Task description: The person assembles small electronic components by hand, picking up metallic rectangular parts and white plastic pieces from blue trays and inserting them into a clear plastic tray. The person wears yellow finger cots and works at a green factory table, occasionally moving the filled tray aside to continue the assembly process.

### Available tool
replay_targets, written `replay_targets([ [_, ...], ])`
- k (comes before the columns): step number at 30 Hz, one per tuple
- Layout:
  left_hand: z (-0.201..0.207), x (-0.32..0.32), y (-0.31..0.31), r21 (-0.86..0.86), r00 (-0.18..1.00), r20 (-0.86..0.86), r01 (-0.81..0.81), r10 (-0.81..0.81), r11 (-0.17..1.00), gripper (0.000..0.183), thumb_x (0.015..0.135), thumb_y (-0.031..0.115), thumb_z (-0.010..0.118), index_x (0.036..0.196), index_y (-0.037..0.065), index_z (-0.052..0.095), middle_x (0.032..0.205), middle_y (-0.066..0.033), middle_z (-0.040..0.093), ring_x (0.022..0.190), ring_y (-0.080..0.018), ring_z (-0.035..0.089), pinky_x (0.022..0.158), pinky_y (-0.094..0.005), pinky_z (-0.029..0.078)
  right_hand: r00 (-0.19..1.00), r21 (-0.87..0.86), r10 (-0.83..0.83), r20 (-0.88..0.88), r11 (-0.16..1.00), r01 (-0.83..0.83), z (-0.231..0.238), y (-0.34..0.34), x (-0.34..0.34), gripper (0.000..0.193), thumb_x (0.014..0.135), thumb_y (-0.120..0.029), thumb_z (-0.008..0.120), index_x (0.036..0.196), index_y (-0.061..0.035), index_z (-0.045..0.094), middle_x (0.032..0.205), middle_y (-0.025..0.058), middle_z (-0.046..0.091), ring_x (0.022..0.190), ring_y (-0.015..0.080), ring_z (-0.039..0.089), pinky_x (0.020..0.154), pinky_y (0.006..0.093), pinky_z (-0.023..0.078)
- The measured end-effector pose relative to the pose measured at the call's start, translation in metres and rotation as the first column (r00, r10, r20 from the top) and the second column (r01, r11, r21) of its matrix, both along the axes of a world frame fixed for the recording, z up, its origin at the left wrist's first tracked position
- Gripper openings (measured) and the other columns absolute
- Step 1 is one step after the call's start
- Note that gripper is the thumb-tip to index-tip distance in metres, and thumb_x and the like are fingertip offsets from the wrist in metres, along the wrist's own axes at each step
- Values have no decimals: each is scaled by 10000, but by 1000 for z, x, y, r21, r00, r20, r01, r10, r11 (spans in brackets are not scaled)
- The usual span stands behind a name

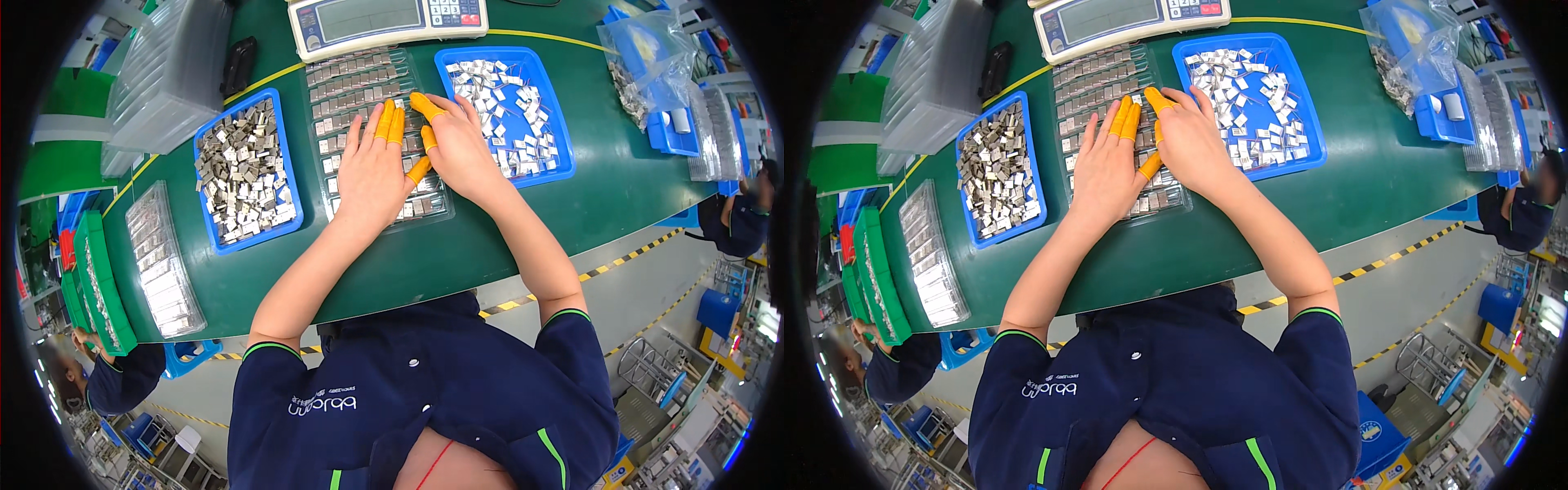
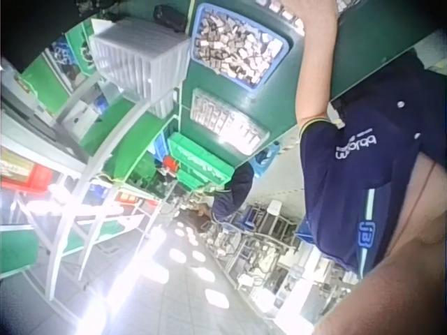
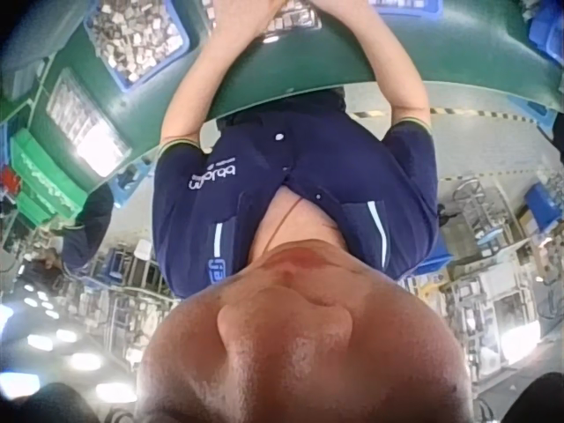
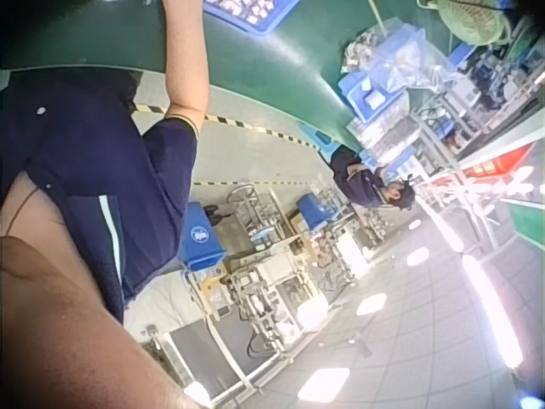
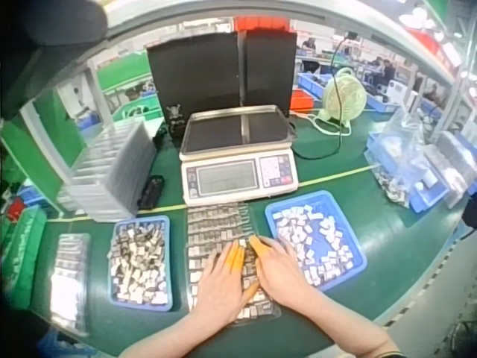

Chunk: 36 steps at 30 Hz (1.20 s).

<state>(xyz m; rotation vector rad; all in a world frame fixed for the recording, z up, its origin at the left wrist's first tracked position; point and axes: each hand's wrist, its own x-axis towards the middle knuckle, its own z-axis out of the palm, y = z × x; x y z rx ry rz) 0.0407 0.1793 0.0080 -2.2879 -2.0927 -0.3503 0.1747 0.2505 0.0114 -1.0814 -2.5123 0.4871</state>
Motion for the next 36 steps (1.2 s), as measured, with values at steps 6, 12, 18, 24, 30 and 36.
replay_targets([
  [6, 6, 0, 4, 23, 999, 45, -5, 4, 1000, 585, 872, 364, 520, 1277, -44, 412, 1330, -182, 430, 1329, -267, 288, 1108, -423, 164, 982, -131, -54, -180, 991, 31, 7, 4, 3, 369, 822, -10, 504, 1191, 7, 517, 1203, 185, 530, 1167, 302, 454, 1038, 387, 294],
  [12, 12, -4, 13, 99, 996, 93, -24, 14, 995, 566, 868, 325, 540, 1271, -53, 414, 1333, -190, 425, 1322, -287, 295, 1101, -430, 184, 923, -296, -180, -341, 952, 77, 18, 21, 7, 328, 838, -13, 498, 1161, 19, 545, 1095, 153, 612, 1055, 293, 550, 934, 343, 406],
  [18, -1, -6, 28, 118, 995, 96, -2, -9, 993, 609, 851, 357, 545, 1277, -57, 412, 1358, -187, 402, 1326, -274, 291, 1104, -422, 172, 966, 8, -90, -243, 995, 95, 3, 29, -8, 309, 783, -41, 513, 1071, 38, 591, 1037, 194, 611, 1013, 345, 537, 947, 419, 373],
  [24, -5, -4, 29, 77, 994, 107, -5, -3, 997, 594, 836, 331, 566, 1256, -67, 433, 1350, -195, 409, 1325, -273, 294, 1107, -417, 167, 973, 21, -88, -212, 995, 95, -4, 27, -14, 311, 801, -72, 497, 1079, 29, 593, 1122, 177, 588, 1100, 297, 511, 1040, 421, 283],
  [30, -3, -7, 25, 10, 997, 71, -14, 13, 1000, 616, 885, 356, 487, 1319, -60, 350, 1384, -189, 367, 1340, -277, 266, 1113, -411, 160, 981, 32, -65, -184, 997, 72, -7, 28, -13, 291, 800, -63, 521, 1070, 25, 586, 1083, 185, 598, 1073, 289, 528, 1047, 421, 277],
  [36, -1, -25, 30, 24, 978, 112, -182, 178, 983, 654, 912, 368, 448, 1360, -70, 260, 1416, -243, 272, 1358, -345, 182, 1109, -438, 142, 959, -51, -87, -269, 996, 77, -11, 31, -10, 254, 830, -70, 519, 1060, 30, 562, 985, 197, 611, 981, 338, 553, 1030, 441, 301],
])
